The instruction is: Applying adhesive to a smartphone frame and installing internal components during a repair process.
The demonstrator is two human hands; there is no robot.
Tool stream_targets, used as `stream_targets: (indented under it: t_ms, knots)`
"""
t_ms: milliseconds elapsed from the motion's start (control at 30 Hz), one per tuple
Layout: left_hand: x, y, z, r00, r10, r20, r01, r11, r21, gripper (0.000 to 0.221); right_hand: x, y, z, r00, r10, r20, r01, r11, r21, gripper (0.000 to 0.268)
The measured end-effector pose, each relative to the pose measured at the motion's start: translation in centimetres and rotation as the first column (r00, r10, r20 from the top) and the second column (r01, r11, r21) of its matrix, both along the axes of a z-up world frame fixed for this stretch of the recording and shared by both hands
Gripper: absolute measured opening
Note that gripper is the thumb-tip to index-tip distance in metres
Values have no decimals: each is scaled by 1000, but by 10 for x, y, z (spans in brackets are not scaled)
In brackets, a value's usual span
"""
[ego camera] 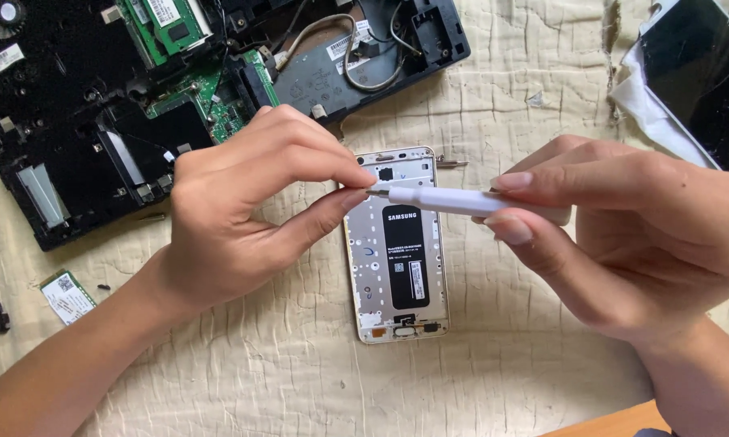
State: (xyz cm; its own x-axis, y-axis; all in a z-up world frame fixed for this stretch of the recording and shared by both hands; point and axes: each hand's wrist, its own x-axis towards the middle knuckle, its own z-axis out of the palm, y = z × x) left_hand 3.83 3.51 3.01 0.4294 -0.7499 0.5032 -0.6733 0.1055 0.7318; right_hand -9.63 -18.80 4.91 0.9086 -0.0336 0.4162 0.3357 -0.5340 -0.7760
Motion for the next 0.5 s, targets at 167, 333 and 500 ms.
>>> stream_targets:
  t_ms: [167, 333, 500]
  knots:
    - [-7, 0, -3, 987, 17, -161, -19, 1000, -10, 9, 4, 0, -4, 997, 15, 74, -18, 999, 36, 20]
    - [-10, 2, -9, 855, 42, -517, -73, 997, -39, 9, 9, 5, -4, 986, 36, 161, -37, 999, 2, 26]
    - [-7, 5, -8, 752, 130, -646, -142, 989, 34, 11, 12, 9, 1, 962, 112, 250, -77, 987, -144, 20]
